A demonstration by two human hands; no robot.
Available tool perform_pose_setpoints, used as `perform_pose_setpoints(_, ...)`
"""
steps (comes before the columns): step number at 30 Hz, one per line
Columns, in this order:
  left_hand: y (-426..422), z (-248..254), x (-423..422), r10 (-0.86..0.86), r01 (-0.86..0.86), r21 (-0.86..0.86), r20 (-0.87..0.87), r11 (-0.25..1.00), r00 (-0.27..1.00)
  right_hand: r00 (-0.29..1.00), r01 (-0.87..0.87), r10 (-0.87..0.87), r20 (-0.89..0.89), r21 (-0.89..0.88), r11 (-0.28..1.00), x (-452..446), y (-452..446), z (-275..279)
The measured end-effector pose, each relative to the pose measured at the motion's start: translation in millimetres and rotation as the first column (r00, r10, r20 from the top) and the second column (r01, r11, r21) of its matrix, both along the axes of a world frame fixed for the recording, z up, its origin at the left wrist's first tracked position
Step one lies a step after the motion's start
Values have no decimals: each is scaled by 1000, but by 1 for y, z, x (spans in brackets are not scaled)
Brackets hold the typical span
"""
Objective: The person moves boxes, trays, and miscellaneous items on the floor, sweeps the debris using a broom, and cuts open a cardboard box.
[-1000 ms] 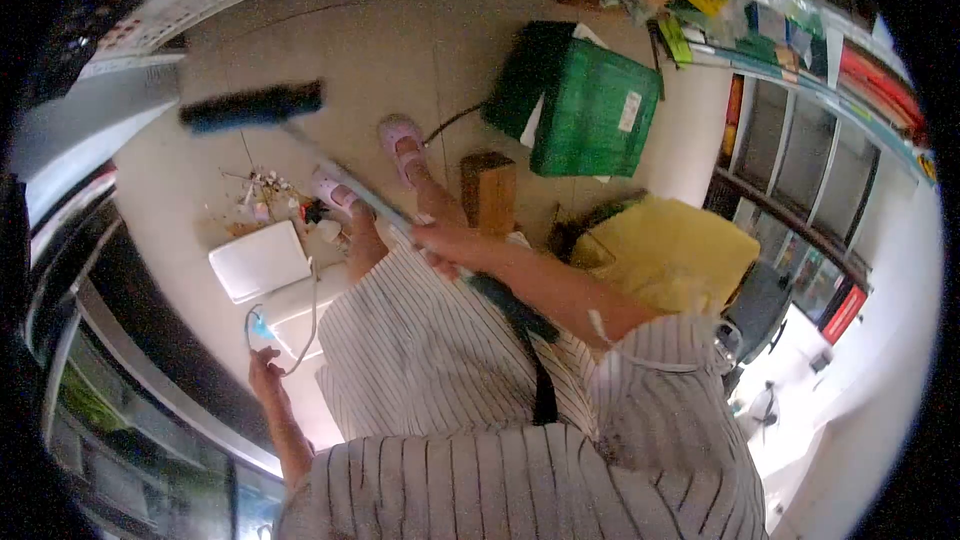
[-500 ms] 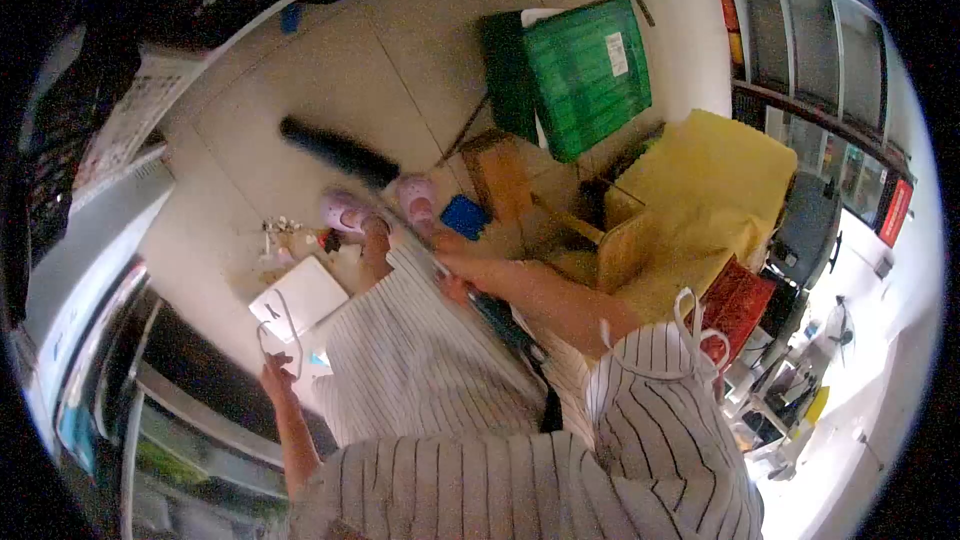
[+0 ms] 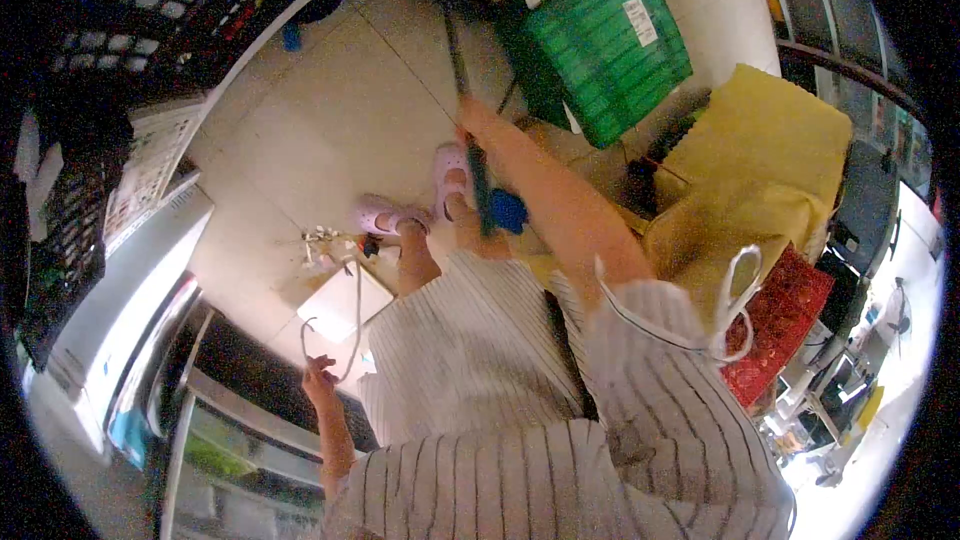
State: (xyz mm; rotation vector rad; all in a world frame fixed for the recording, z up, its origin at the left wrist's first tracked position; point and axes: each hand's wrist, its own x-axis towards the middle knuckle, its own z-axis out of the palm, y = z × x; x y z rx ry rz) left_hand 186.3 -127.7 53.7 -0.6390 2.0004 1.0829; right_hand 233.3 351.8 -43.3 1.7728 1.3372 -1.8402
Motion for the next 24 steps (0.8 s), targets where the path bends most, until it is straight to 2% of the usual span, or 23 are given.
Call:
perform_pose_setpoints(1, 10, 4, 2, -78, 78, -9, -18, 997, 997, 966, 179, -178, -190, -8, 984, -13, -19, -24)
perform_pose_setpoints(2, 14, -2, 4, -88, 87, -9, -22, 996, 996, 991, -7, 12, -136, 36, 999, -5, -31, -38)
perform_pose_setpoints(3, 14, -6, 12, -297, 295, -41, -207, 954, 932, 975, -202, 208, -74, 79, 976, -5, -44, -35)
perform_pose_setpoints(4, 14, -5, 19, -484, 482, -106, -373, 870, 791, 922, -383, 387, -14, 114, 916, -5, -57, -32)
perform_pose_setpoints(5, 24, 0, 22, -487, 487, -102, -377, 868, 788, 844, -535, 532, 66, 157, 830, 11, -71, -36)
perform_pose_setpoints(7, 39, 0, 20, -233, 231, -33, -135, 972, 963, 568, -819, 790, 230, 62, 570, 57, -101, -46)
perform_pose_setpoints(8, 45, 2, 20, -91, 91, -32, 0, 995, 996, 394, -916, 893, 219, 16, 400, 78, -109, -51)
perform_pose_setpoints(9, 52, -1, 20, -98, 98, -25, -2, 995, 995, 183, -982, 976, 118, 76, 175, 98, -112, -60)
perform_pose_setpoints(10, 58, -1, 19, -53, 52, -49, -10, 997, 999, 193, -980, 974, 122, 79, 185, 98, -102, -42)
perform_pose_setpoints(11, 62, 0, 18, -14, 12, -76, -17, 997, 1000, 461, -885, 883, -92, -119, 450, 87, -85, -2)
perform_pose_setpoints(13, 72, 15, 17, -65, 59, -88, -58, 994, 996, 717, -692, 658, -232, -356, 628, 91, -62, 60)
perform_pose_setpoints(14, 74, 16, 15, -100, 90, -98, -102, 991, 990, 791, -611, 553, -260, -305, 730, 99, -58, 79)
perform_pose_setpoints(16, 69, 17, 12, -81, 79, -50, -48, 996, 996, 853, -505, 433, -293, -249, 826, 120, -44, 88)
perform_pose_setpoints(17, 66, 15, 12, -78, 76, -48, -33, 996, 996, 802, -598, 562, -205, -266, 756, 132, -34, 83)
perform_pose_setpoints(19, 87, 26, 14, -84, 81, -50, -75, 995, 994, 732, -673, 670, -123, -279, 684, 158, -14, 57)
perform_pose_setpoints(20, 87, 19, 10, -97, 93, -43, -86, 995, 992, 719, -691, 694, -34, -144, 708, 173, -6, 27)
perform_pose_setpoints(22, 91, 9, 3, -168, 170, 40, -52, 985, 984, 454, -878, 890, 46, 191, 439, 170, 32, -3)
perform_pose_setpoints(23, 102, 6, 6, -243, 236, -79, -100, 969, 965, 311, -919, 949, 58, 272, 284, 173, 36, -12)
perform_pose_setpoints(24, 105, 1, 3, -260, 253, -83, -91, 964, 961, 170, -924, 981, 89, 360, 127, 174, 39, -18)
